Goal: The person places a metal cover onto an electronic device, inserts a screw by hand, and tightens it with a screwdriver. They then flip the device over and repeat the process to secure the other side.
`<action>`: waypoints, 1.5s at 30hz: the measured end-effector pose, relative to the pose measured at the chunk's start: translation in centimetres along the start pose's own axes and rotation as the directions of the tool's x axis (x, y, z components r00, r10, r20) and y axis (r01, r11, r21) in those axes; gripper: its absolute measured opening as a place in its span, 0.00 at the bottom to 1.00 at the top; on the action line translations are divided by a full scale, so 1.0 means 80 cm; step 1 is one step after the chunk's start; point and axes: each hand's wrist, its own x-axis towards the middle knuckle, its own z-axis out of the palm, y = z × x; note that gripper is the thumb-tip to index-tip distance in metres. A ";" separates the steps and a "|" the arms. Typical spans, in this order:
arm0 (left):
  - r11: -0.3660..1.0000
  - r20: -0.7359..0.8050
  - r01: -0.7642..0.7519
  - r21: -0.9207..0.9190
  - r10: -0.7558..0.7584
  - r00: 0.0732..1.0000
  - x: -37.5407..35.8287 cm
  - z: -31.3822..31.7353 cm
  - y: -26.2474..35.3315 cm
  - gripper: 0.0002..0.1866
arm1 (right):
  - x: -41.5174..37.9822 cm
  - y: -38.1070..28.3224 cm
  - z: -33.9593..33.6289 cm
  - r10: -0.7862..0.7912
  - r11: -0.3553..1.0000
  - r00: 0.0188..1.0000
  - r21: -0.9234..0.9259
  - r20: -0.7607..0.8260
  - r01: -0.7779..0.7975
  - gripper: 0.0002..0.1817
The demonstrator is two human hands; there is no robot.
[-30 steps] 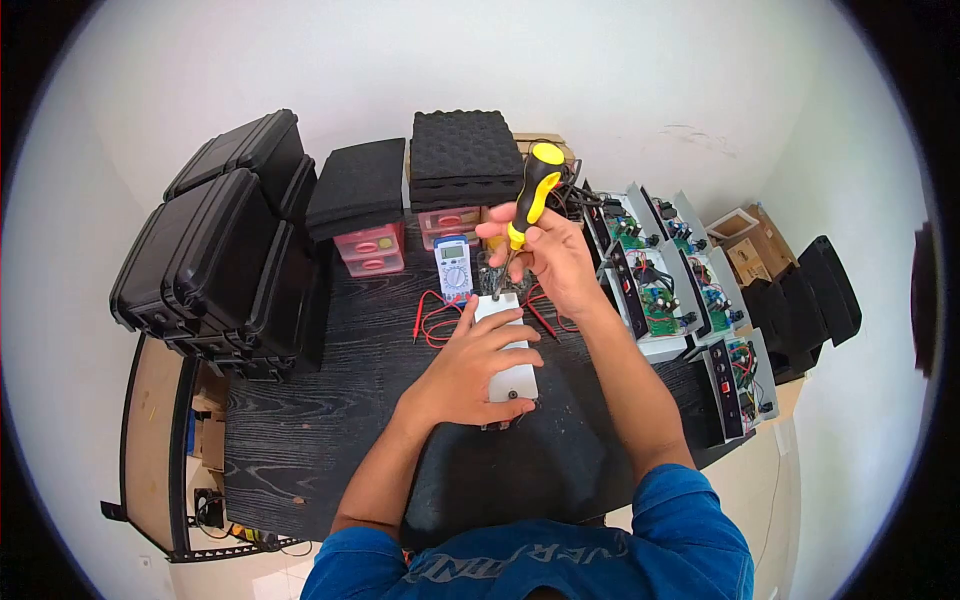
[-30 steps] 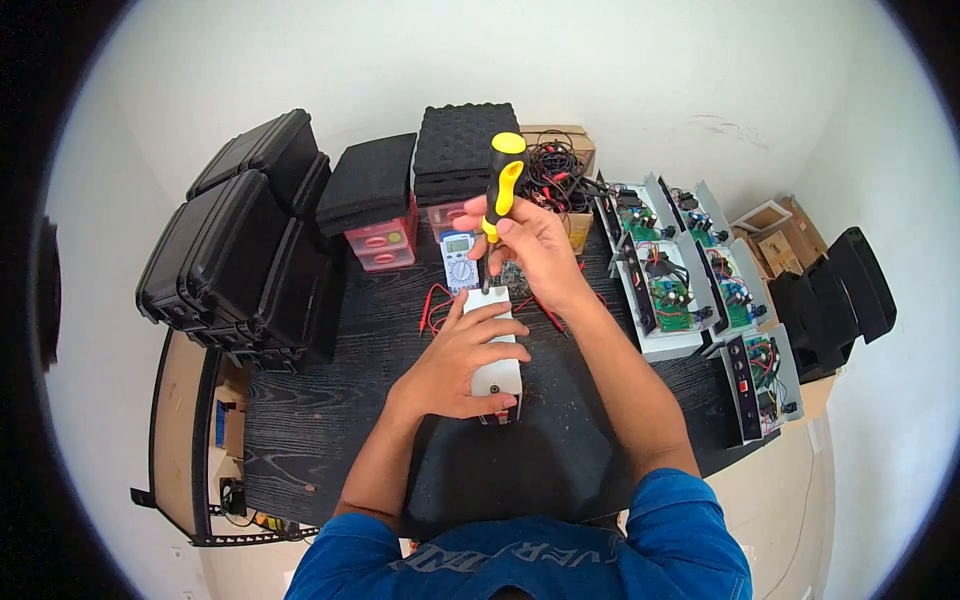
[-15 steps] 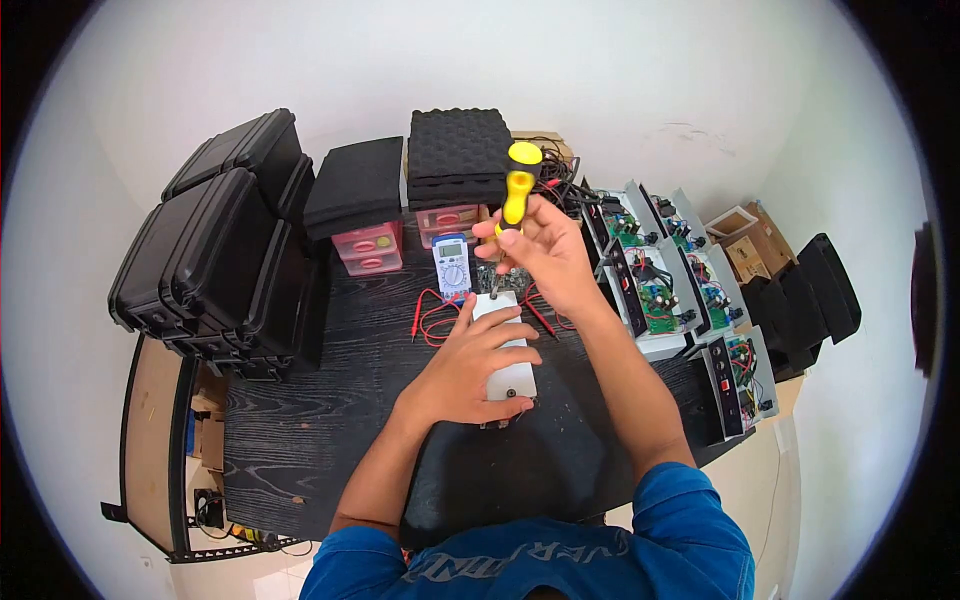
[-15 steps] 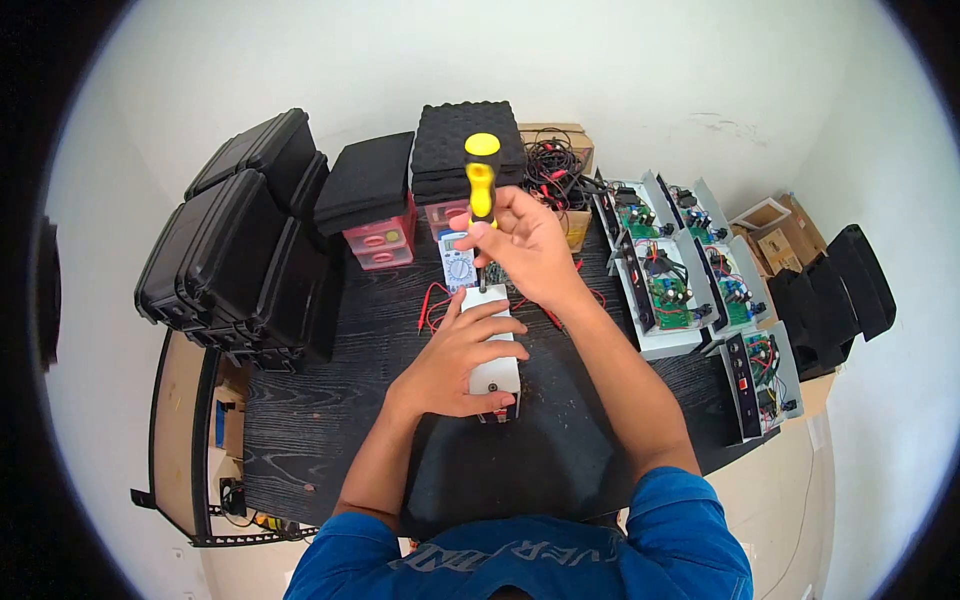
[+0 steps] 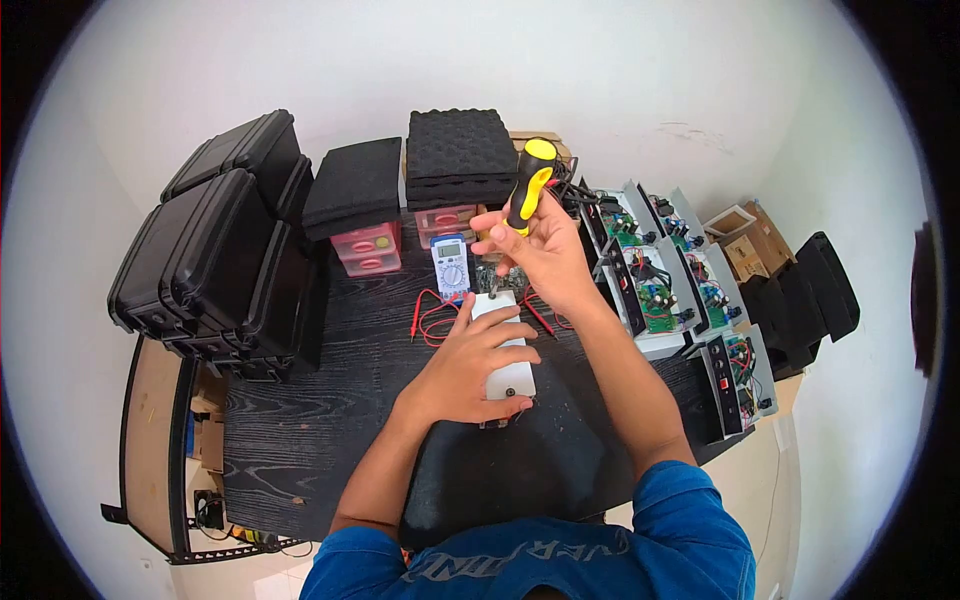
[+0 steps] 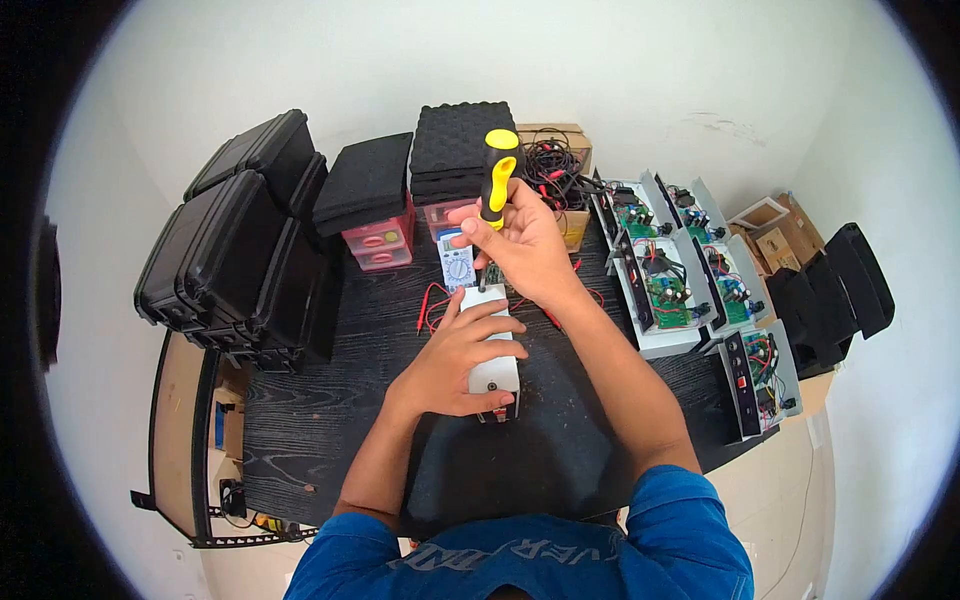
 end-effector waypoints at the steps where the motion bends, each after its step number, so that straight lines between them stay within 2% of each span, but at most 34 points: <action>1: 1.000 0.000 0.000 0.000 0.000 1.000 0.000 0.000 0.000 0.27 | 0.000 0.001 -0.001 -0.003 1.000 1.000 0.017 -0.007 0.003 0.18; 2: 1.000 0.000 0.002 -0.002 -0.002 1.000 0.000 0.000 0.000 0.27 | -0.001 0.002 -0.002 -0.006 0.999 1.000 0.034 -0.014 0.007 0.18; 5: 1.000 0.004 0.006 -0.001 -0.006 1.000 -0.001 -0.001 0.000 0.27 | 0.001 0.006 -0.011 0.076 0.917 0.996 0.390 0.053 -0.090 0.19; 8: 1.000 0.005 -0.001 0.003 0.001 1.000 0.000 -0.001 0.000 0.27 | -0.001 0.007 -0.006 -0.028 0.982 1.000 0.190 0.011 0.026 0.20; 12: 1.000 -0.002 -0.009 0.006 0.009 1.000 -0.001 0.001 -0.001 0.27 | -0.007 0.002 0.002 -0.077 0.997 0.996 -0.035 -0.055 0.075 0.20; 15: 1.000 -0.004 -0.008 0.004 0.008 1.000 -0.002 0.001 -0.002 0.27 | -0.002 0.008 -0.007 -0.004 0.963 1.000 0.271 0.008 0.002 0.19; 18: 1.000 -0.003 -0.005 -0.003 0.005 1.000 -0.002 0.002 -0.003 0.27 | -0.002 -0.001 -0.005 0.030 0.965 0.999 0.260 0.024 -0.035 0.19; 21: 1.000 -0.008 -0.011 -0.001 0.011 1.000 -0.001 0.001 -0.002 0.27 | -0.004 0.009 0.002 -0.111 0.986 0.994 0.124 0.015 0.109 0.16; 24: 1.000 -0.011 -0.014 -0.001 0.014 1.000 -0.002 0.001 -0.002 0.27 | -0.004 0.000 0.007 -0.081 0.996 0.996 -0.025 -0.027 0.080 0.18; 27: 1.000 -0.008 -0.008 0.005 0.008 1.000 -0.002 0.002 -0.003 0.27 | 0.003 0.009 -0.004 -0.033 0.978 0.999 0.207 0.043 0.024 0.18; 30: 1.000 -0.006 -0.009 0.009 0.009 1.000 -0.002 0.002 -0.002 0.27 | 0.006 0.003 -0.004 0.018 0.986 0.999 0.162 0.043 -0.024 0.18; 33: 1.000 -0.006 -0.018 0.005 0.018 1.000 -0.001 0.002 -0.003 0.27 | 0.004 0.012 0.003 -0.067 0.995 0.998 0.068 0.007 0.066 0.16; 36: 1.000 -0.017 -0.018 0.003 0.018 1.000 -0.002 0.002 -0.002 0.26 | 0.003 0.011 0.007 -0.072 0.996 0.997 0.051 -0.033 0.073 0.17; 41: 1.000 -0.022 -0.012 -0.001 0.012 1.000 -0.002 0.001 -0.001 0.26 | 0.006 0.004 0.002 -0.026 0.995 0.999 0.097 0.022 0.024 0.14; 45: 1.000 -0.008 -0.016 0.009 0.016 1.000 -0.001 -0.001 0.001 0.26 | 0.013 0.000 0.002 -0.023 0.998 1.000 0.057 0.014 0.022 0.12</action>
